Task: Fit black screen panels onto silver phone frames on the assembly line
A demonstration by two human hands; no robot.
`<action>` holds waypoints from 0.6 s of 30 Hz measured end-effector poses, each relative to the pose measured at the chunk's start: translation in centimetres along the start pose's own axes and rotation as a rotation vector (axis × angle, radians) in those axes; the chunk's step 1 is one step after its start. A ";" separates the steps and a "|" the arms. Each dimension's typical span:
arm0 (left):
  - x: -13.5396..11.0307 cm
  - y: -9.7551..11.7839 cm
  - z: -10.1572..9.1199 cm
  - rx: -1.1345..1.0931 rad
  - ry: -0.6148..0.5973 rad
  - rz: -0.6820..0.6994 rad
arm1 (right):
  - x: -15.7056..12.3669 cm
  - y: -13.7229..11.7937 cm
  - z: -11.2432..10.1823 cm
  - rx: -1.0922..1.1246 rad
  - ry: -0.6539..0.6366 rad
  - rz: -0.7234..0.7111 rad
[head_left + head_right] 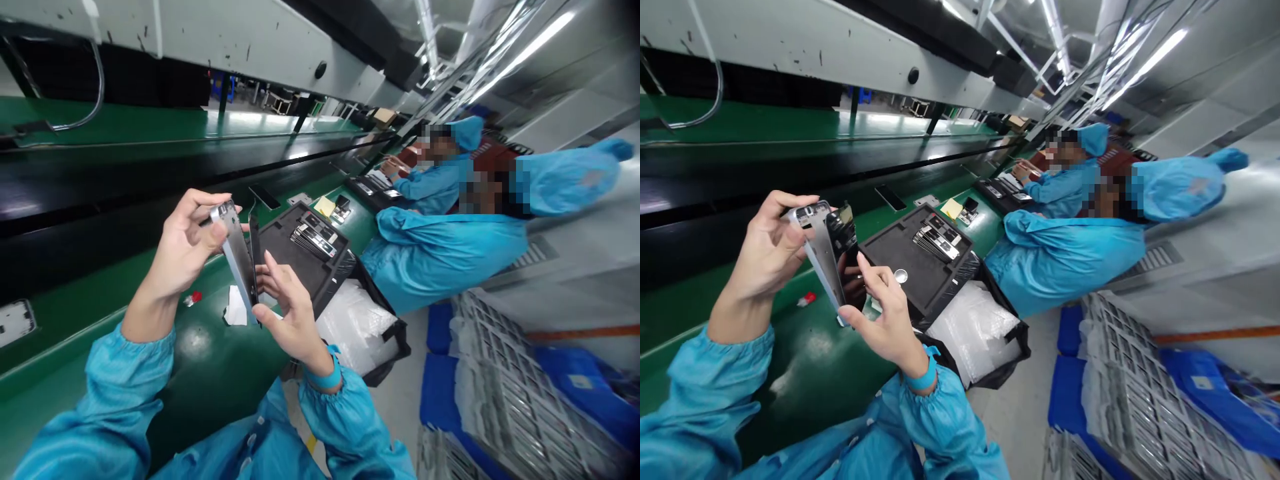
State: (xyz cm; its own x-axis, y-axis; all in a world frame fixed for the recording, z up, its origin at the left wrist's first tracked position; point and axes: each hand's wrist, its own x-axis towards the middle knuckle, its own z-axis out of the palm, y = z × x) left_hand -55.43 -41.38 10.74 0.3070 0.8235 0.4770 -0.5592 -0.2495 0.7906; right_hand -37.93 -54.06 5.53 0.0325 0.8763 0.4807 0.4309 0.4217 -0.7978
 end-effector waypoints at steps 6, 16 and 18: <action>-0.1 -0.8 0.6 0.034 -0.008 0.010 | 0.5 0.4 -0.4 -0.020 0.006 -0.004; -0.3 -1.0 0.1 0.023 -0.075 0.042 | 1.5 1.6 0.0 0.003 -0.015 -0.063; -0.4 -1.1 0.5 0.014 -0.077 0.048 | 1.7 1.9 0.4 -0.005 -0.002 -0.070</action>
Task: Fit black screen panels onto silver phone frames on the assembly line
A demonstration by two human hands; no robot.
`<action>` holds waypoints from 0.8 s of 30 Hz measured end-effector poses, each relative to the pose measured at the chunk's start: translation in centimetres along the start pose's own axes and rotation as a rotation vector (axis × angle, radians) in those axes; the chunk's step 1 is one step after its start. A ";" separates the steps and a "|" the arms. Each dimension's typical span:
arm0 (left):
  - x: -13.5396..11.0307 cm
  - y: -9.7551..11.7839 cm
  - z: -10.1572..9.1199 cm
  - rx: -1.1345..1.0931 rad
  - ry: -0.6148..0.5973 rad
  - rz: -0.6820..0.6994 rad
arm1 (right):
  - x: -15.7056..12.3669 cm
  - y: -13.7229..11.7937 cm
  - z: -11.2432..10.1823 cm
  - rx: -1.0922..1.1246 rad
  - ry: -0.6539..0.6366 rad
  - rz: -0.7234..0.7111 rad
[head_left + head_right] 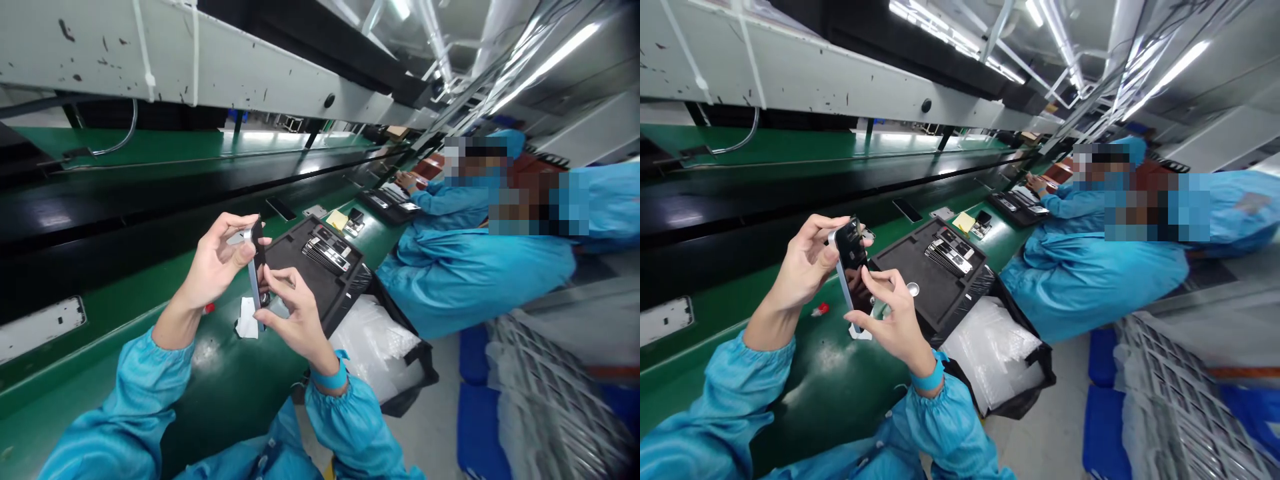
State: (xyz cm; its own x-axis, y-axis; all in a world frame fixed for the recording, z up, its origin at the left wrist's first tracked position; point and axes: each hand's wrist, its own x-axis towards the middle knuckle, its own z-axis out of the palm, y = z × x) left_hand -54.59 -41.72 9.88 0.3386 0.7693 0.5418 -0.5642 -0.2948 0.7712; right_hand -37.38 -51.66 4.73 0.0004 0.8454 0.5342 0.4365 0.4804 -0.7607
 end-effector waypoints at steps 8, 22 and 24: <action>-0.3 -0.8 3.8 -0.210 0.228 -0.153 | 0.4 -0.5 1.5 -0.189 0.185 -0.010; -1.9 0.0 5.2 0.017 0.056 -0.202 | 4.5 -4.0 -2.4 0.336 0.082 0.302; -1.7 -0.2 5.3 0.089 0.126 -0.121 | 4.6 -3.9 -2.2 0.306 0.093 0.274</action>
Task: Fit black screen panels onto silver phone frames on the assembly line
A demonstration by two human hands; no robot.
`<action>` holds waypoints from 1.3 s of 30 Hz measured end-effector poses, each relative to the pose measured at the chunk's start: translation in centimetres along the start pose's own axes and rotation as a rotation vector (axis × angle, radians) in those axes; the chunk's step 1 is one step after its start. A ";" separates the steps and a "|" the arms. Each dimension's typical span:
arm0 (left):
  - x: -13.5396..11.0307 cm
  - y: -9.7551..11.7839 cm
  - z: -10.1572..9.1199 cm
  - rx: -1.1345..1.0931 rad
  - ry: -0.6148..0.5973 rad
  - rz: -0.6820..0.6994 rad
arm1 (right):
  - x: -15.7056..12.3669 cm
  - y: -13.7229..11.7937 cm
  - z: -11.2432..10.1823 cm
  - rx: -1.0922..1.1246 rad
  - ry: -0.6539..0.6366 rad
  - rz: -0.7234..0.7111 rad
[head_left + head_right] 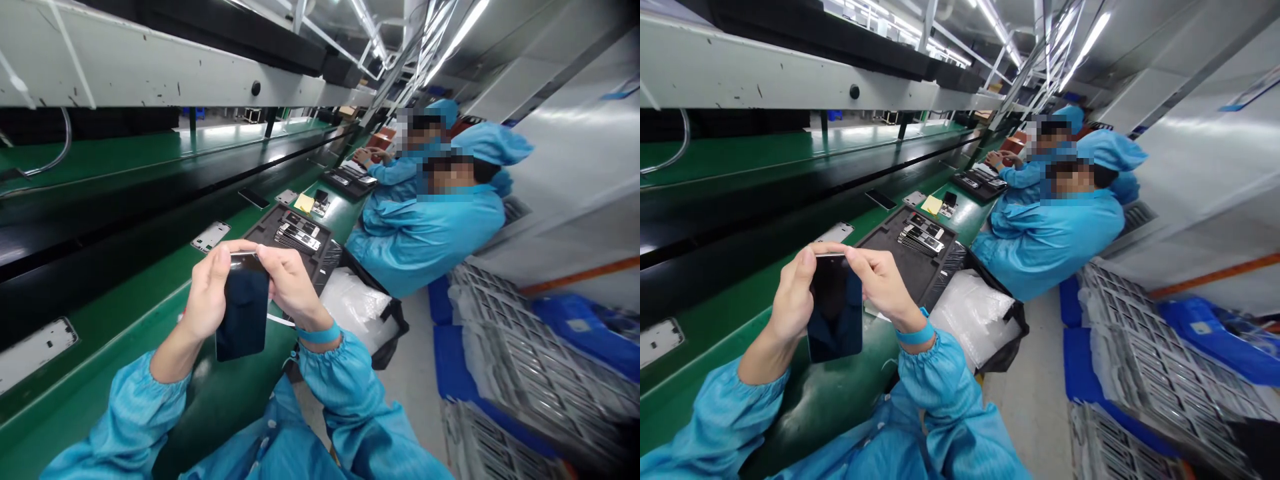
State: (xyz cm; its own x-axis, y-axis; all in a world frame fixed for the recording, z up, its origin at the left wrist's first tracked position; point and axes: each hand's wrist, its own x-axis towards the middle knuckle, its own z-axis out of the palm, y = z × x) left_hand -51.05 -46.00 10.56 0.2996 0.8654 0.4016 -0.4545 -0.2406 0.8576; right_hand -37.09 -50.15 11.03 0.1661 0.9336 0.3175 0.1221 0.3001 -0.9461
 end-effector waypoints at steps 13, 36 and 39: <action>2.6 1.8 -1.9 -0.407 0.352 -0.121 | -4.5 4.6 0.4 0.146 -0.363 0.176; 5.2 -3.3 -3.6 -0.446 0.635 0.029 | -1.7 6.9 4.3 0.084 -0.480 0.283; 7.4 -5.7 -6.0 -0.323 0.663 -0.057 | -0.9 8.2 2.4 -0.021 -0.454 0.247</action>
State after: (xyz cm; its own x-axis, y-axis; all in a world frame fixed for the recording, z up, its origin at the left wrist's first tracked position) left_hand -51.26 -35.60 6.67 -0.1929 0.9812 -0.0067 -0.7080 -0.1345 0.6932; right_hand -38.62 -48.02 2.85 -0.2482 0.9685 0.0210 0.1534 0.0606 -0.9863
